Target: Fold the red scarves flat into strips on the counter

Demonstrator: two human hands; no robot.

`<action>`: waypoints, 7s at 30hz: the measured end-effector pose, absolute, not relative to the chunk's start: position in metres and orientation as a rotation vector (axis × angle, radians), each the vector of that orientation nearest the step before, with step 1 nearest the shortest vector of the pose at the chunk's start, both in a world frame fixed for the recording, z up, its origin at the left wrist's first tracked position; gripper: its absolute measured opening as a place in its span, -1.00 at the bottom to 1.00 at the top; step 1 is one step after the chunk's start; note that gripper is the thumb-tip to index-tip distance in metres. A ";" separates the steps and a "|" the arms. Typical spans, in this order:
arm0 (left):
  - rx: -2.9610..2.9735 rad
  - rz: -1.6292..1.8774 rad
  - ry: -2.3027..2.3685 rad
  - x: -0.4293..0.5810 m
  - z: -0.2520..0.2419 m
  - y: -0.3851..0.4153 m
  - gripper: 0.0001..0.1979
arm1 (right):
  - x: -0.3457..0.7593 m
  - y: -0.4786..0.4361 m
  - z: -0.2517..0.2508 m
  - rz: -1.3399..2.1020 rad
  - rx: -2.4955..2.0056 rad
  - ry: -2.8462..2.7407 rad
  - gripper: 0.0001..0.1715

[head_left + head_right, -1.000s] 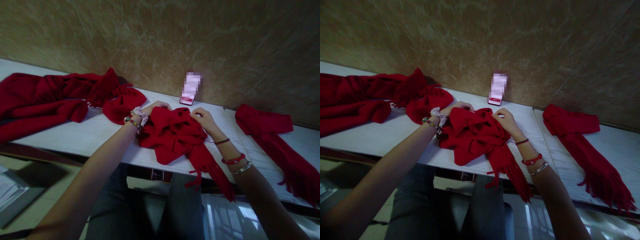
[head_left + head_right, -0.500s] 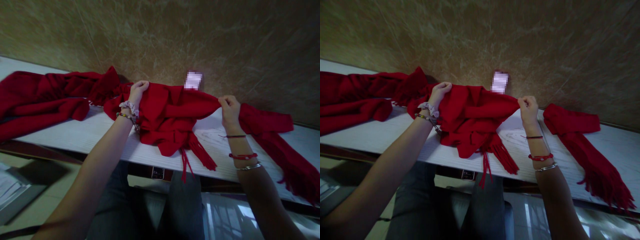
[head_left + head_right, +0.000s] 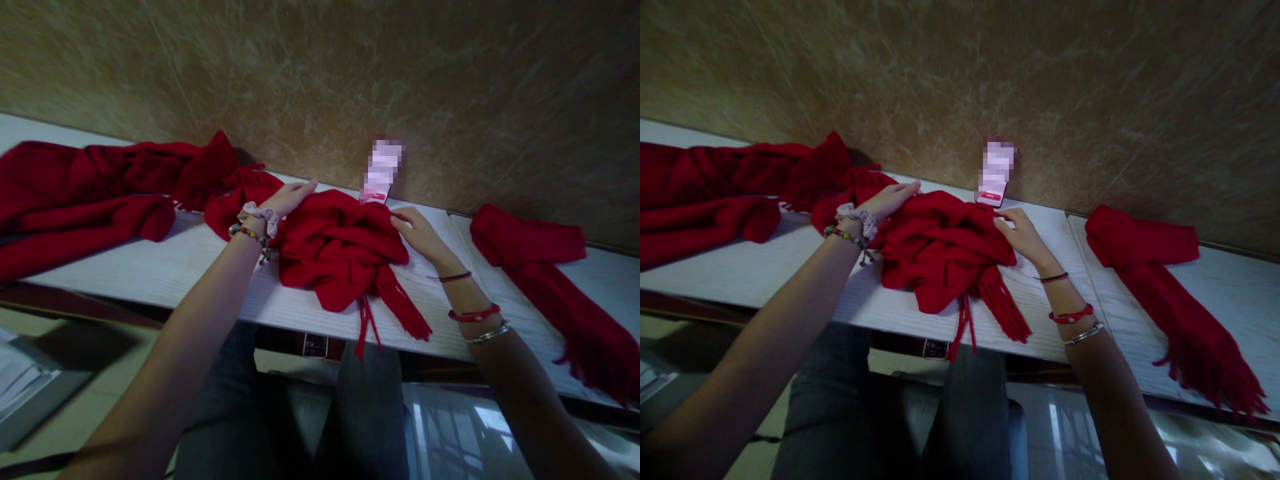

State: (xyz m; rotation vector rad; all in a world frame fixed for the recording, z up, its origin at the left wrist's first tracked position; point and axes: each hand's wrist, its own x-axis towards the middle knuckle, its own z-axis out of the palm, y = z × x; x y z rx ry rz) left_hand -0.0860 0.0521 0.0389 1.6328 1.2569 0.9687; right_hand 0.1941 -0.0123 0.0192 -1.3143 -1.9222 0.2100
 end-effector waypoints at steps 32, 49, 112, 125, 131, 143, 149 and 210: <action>1.337 0.649 1.052 -0.104 0.046 0.042 -0.77 | 0.213 -0.040 0.059 0.895 -1.146 -2.260 -0.63; 1.715 0.938 0.899 -0.060 0.042 0.031 -0.85 | 0.170 -0.029 0.028 0.384 -1.356 -1.791 -0.75; 1.588 1.032 1.037 -0.060 0.033 0.040 -0.72 | 0.181 -0.026 0.030 -0.163 -1.250 -1.753 -0.93; 1.610 1.470 1.049 -0.069 0.038 0.052 -0.92 | 0.190 -0.025 0.035 -0.269 -1.293 -1.561 -0.93; 1.580 1.350 0.949 -0.084 0.046 0.051 -0.86 | 0.210 -0.022 0.044 -0.116 -1.439 -1.616 -0.84; 2.123 1.004 1.018 -0.062 0.040 0.038 -0.72 | 0.181 -0.021 0.023 0.085 -1.335 -1.801 -0.83; 2.316 0.946 0.989 -0.051 0.032 0.033 -0.72 | 0.177 -0.024 0.023 0.049 -1.329 -1.685 -0.93; 2.181 0.872 1.016 -0.064 0.031 0.041 -0.49 | 0.189 -0.017 0.014 -0.155 -1.448 -1.907 -0.81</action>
